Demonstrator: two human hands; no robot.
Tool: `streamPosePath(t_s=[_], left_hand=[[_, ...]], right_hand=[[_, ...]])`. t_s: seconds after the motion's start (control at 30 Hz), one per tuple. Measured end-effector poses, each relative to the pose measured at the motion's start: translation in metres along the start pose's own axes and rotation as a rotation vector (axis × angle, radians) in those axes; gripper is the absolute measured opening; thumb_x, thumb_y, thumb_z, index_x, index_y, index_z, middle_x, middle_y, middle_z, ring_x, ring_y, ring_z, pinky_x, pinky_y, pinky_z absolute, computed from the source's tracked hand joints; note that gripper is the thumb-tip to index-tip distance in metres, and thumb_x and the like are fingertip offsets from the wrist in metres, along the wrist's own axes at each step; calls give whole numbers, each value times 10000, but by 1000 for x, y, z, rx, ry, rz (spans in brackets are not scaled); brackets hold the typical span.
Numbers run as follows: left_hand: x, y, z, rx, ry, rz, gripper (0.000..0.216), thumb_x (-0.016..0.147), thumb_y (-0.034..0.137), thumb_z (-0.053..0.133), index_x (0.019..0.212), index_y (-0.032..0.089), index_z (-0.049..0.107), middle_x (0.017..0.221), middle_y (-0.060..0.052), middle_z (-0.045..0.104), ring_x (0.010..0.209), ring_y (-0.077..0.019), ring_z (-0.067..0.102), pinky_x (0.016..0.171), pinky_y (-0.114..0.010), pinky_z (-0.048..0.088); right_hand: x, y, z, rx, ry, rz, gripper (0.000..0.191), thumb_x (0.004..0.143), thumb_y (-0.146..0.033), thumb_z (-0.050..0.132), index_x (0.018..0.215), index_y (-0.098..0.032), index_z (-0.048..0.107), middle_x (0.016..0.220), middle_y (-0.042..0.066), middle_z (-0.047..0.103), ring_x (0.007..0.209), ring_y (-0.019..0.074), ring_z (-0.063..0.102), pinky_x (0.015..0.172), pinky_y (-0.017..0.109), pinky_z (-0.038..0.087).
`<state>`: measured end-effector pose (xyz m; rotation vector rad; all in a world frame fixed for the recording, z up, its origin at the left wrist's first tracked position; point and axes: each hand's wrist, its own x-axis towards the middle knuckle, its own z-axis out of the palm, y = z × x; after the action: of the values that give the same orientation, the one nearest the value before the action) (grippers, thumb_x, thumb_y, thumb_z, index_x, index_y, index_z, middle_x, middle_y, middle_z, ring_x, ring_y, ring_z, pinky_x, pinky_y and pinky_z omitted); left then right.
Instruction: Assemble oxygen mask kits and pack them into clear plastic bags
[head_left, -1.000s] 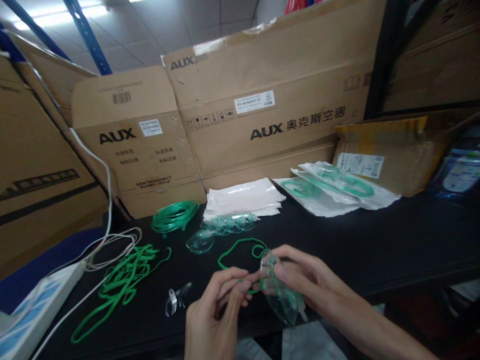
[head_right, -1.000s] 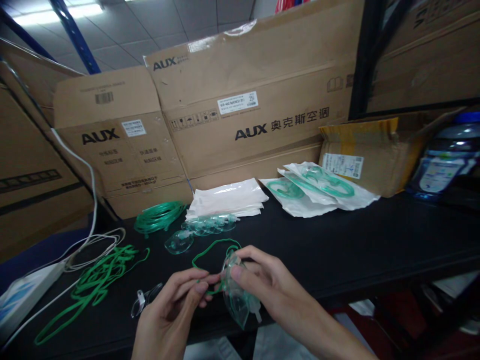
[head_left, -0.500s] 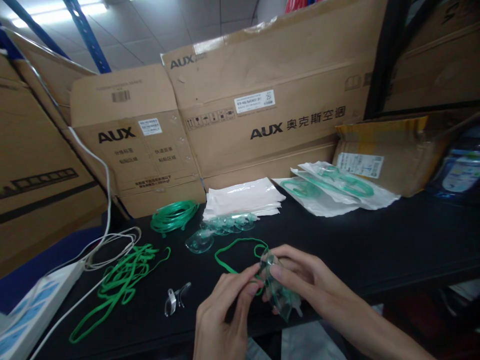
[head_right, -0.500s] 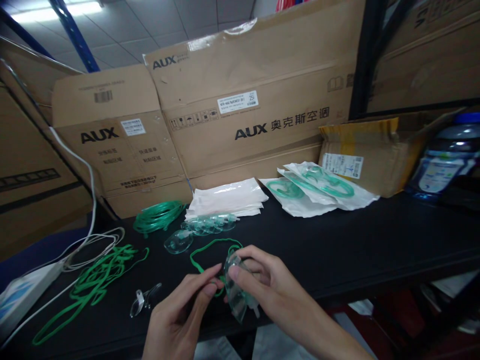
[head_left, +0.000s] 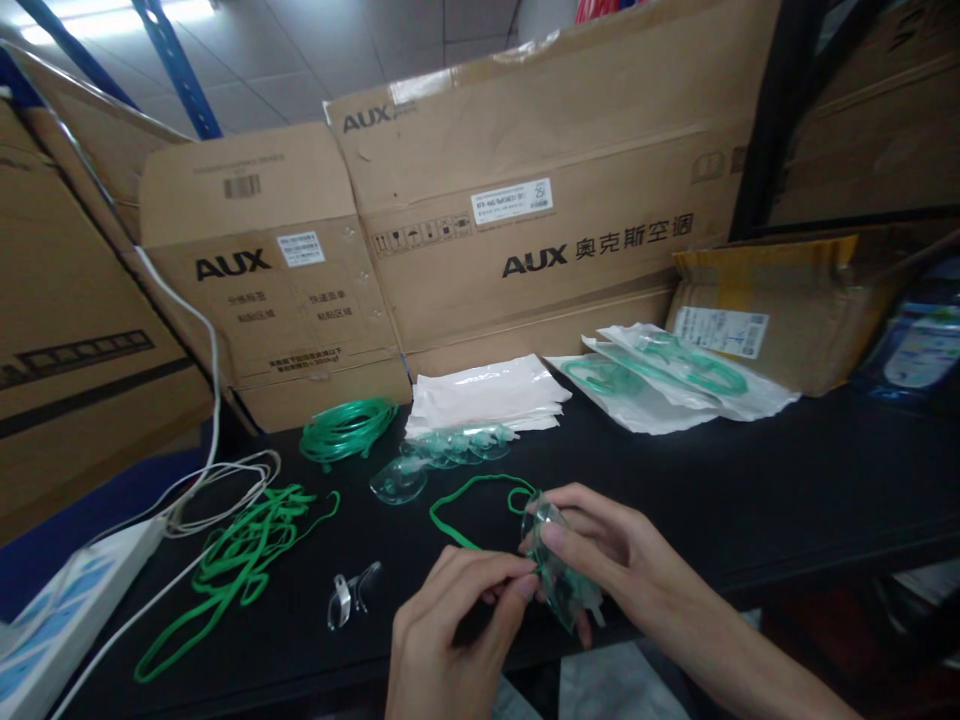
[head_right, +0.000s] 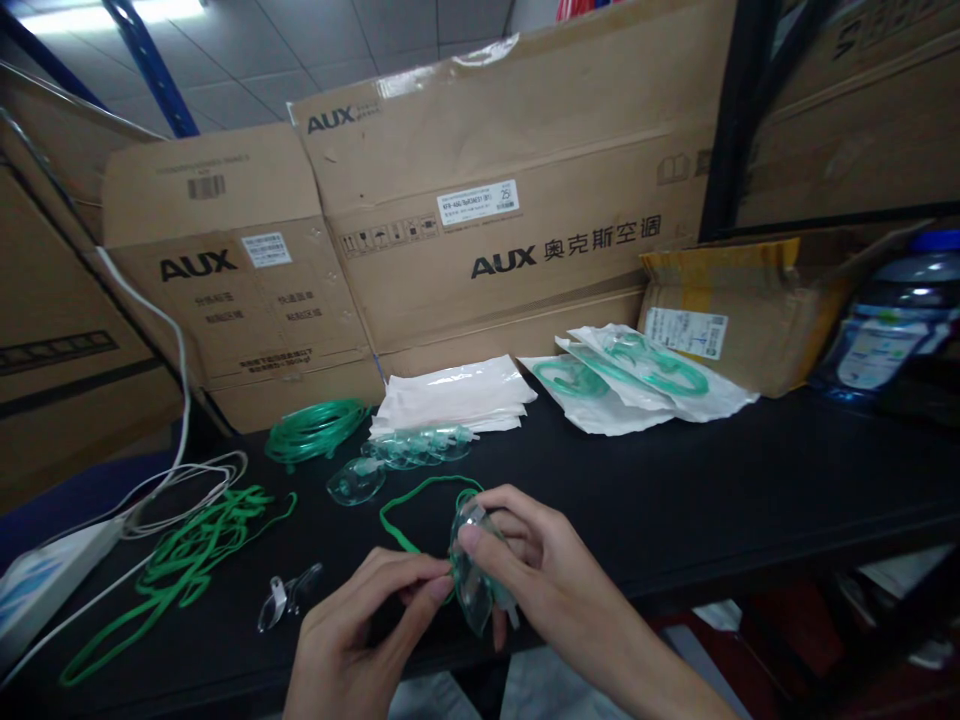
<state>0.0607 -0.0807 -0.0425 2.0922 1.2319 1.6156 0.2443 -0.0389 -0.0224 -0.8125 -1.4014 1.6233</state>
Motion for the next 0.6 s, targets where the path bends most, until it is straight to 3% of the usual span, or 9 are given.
streamPosePath(t_s=[0.3,0.6], left_hand=[[-3,0,2,11,-24,33,154,924,112,711,957,256,756,854,23,750,747,-132,667,692,-194,523],[-2,-4,-5,70,-91,90,201,908,80,718,989,261,745,888,29,765,767,-124,702,707,-174,550]], right_hand=[[1,1,1,-24,30,-12,531,816,-629,760,1037,-188,564,854,20,669,662,138,627,439,178,549],[2,2,3,-60,76,-27,566,765,-617,809,1036,-178,575,724,-41,613,525,85,520,365,145,497]])
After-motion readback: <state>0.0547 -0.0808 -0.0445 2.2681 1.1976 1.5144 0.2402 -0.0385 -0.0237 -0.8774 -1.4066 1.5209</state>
